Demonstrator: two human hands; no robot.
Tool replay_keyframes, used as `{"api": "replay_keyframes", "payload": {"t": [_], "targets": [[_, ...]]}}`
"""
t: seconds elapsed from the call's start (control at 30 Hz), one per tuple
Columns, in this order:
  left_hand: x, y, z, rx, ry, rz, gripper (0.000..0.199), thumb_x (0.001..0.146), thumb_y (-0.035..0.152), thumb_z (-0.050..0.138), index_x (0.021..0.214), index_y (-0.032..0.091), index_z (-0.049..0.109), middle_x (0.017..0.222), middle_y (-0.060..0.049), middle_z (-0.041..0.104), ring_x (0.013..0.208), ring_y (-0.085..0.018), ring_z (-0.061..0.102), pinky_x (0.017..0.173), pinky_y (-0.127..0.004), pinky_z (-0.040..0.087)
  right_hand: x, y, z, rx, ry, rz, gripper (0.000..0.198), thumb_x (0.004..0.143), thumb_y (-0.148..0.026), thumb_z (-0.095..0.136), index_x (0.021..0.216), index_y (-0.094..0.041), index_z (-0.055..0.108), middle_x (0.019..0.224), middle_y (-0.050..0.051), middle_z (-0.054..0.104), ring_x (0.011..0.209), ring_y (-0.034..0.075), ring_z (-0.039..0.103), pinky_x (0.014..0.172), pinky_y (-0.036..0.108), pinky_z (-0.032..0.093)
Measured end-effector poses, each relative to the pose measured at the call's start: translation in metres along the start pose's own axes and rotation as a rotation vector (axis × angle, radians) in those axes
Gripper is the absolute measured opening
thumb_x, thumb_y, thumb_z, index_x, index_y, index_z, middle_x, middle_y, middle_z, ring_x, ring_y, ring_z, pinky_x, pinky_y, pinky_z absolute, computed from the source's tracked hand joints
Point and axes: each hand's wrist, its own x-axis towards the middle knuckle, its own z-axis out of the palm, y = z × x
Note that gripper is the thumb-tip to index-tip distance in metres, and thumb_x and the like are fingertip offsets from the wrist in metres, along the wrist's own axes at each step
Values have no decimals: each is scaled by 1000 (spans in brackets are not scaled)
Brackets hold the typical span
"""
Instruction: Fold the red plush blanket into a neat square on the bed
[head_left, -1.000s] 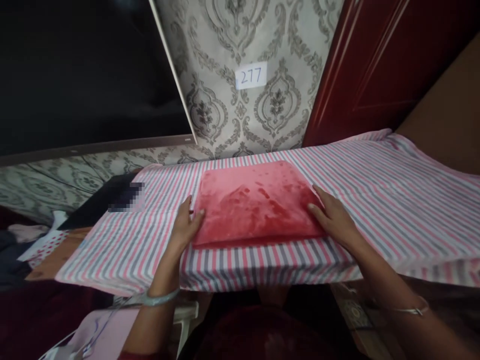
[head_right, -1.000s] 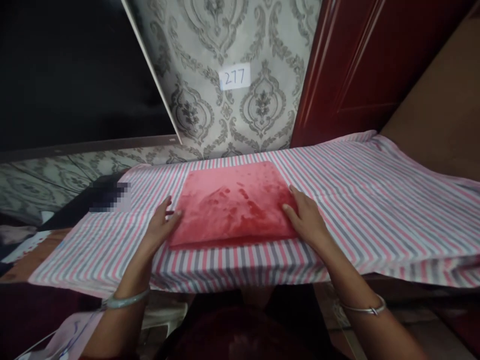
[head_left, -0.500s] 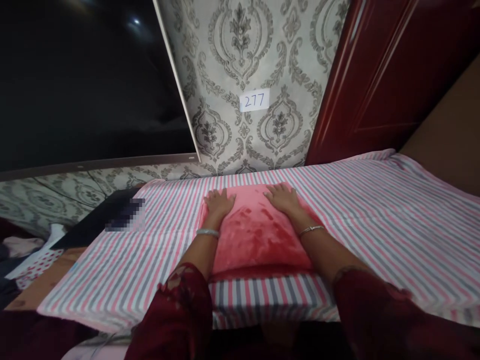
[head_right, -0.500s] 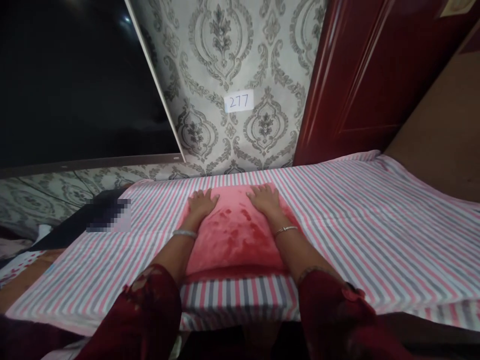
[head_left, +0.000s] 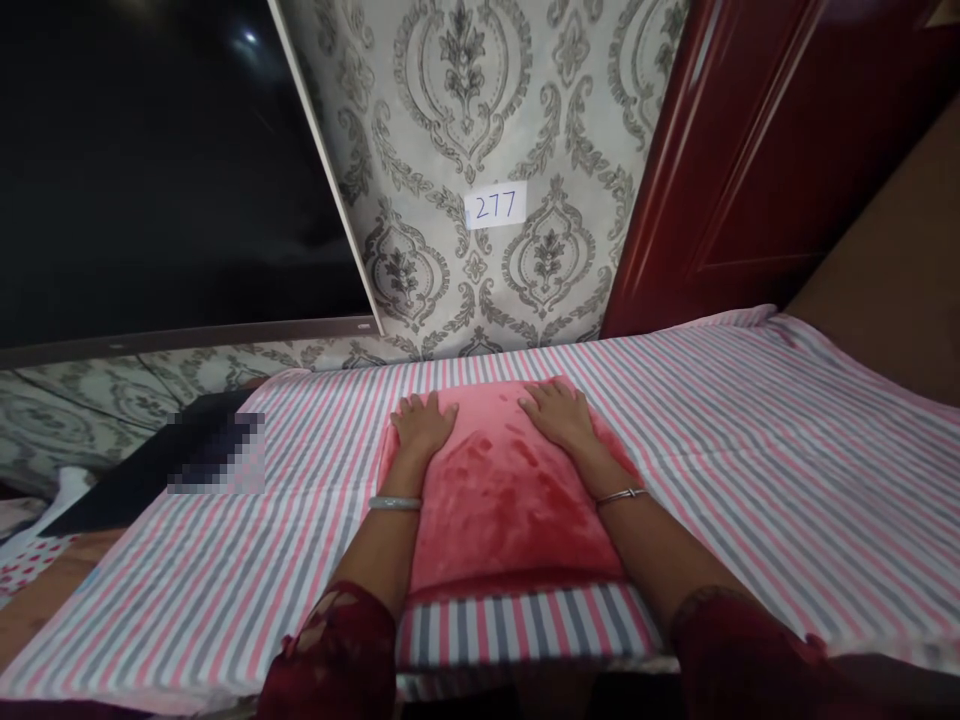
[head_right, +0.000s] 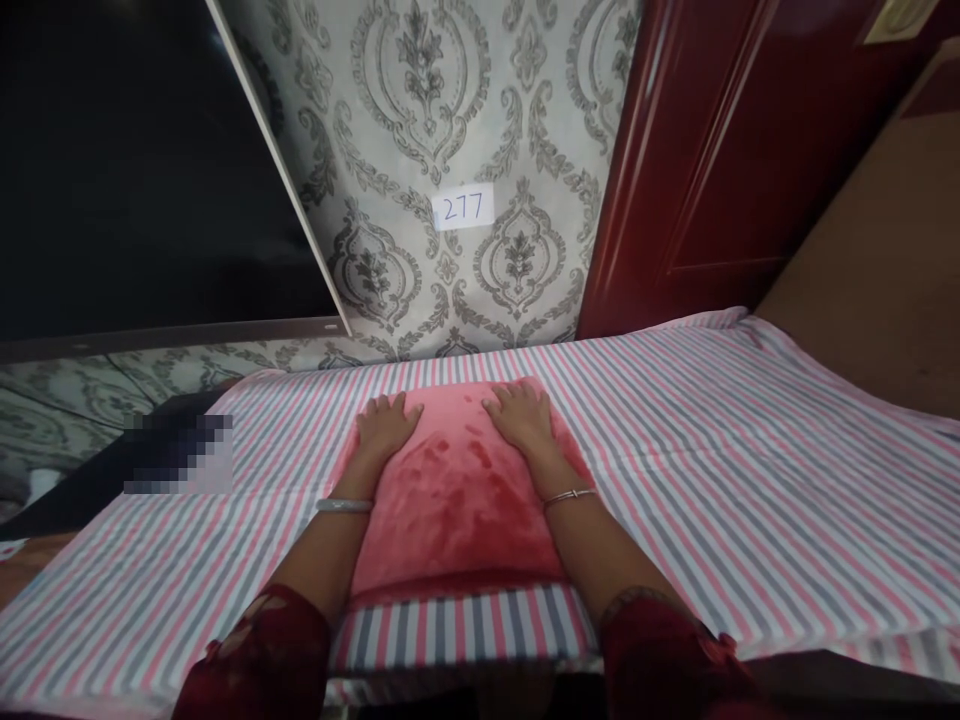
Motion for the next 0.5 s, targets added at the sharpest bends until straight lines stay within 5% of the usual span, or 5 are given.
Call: {"api": "replay_keyframes", "payload": {"t": [0.3,0.5], "targets": [[-9,1,-9,-60,37,11,70,96,60,29,150,20,46,156,-20,44,146,-40,35,116,-61,27,-6,-1,-3,14,46,-8,50,106,-44,30,144,-22,54,151,8,52,142,30,37,115,58,28],[-17,6,-27,-65,97,68,62,97,52,34,145,16,52,155,-20,46,146,-38,36,118,-62,25,-19,-14,-28,-12,127,-44,48,107,-35,27,138,-18,60,145,12,58,138,28,43,117,54,27]]}}
